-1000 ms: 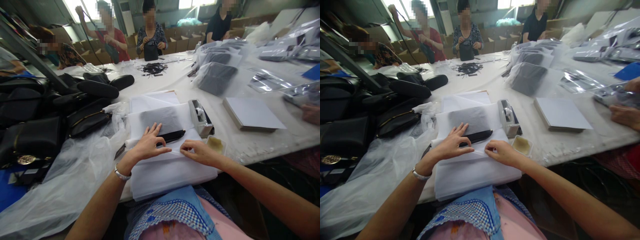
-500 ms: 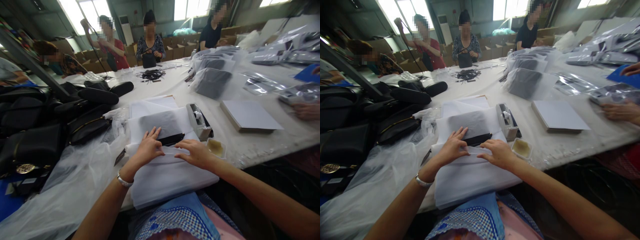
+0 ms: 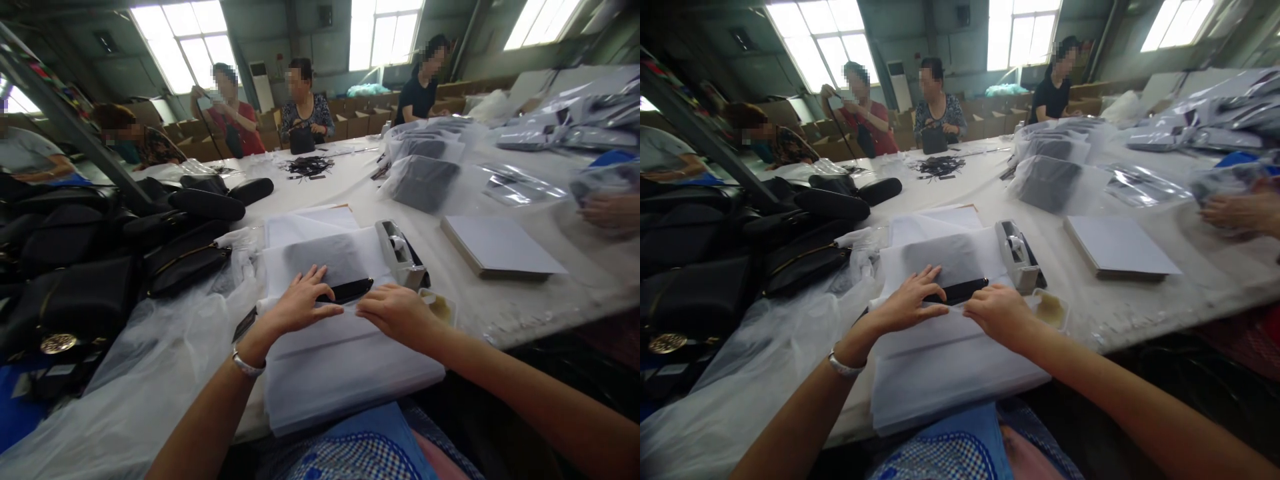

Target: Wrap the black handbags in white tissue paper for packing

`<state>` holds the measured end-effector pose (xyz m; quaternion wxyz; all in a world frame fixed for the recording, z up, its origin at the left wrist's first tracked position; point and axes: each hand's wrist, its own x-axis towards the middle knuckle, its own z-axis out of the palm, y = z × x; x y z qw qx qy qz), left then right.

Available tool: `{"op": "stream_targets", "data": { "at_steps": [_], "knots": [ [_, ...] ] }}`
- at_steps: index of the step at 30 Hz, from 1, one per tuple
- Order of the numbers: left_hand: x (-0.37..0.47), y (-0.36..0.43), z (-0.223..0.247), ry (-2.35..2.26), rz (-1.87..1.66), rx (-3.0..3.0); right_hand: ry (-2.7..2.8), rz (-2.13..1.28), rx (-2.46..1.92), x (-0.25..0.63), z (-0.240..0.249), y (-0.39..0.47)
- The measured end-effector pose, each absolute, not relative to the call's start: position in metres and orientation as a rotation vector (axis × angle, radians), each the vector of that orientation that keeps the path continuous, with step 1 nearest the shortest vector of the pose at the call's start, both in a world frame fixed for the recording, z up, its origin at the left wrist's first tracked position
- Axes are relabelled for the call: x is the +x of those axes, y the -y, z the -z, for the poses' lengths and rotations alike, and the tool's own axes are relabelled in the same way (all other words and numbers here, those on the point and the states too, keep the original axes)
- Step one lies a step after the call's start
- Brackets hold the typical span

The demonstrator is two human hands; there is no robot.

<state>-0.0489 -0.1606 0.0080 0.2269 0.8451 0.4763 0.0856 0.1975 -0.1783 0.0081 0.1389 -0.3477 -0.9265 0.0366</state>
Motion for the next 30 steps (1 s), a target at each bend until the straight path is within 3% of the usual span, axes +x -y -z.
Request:
{"op": "stream_targets", "data": {
  "at_steps": [6,13,21,30],
  "knots": [
    [-0.059,0.157,-0.014,-1.22,-0.128,2.37,2.77,-0.08,-0.891,0.205,-0.003,0.197],
    [-0.062,0.149,-0.026,-1.185,-0.11,2.342,2.691,-0.621,-0.937,0.215,0.002,0.189],
    [-0.072,0.144,-0.041,-1.074,0.031,2.324,2.487,-0.345,-1.099,0.209,-0.013,0.146],
    [-0.078,0.129,-0.04,-1.359,-0.239,2.387,2.633,-0.007,-1.288,0.176,-0.04,0.085]
  ]
}}
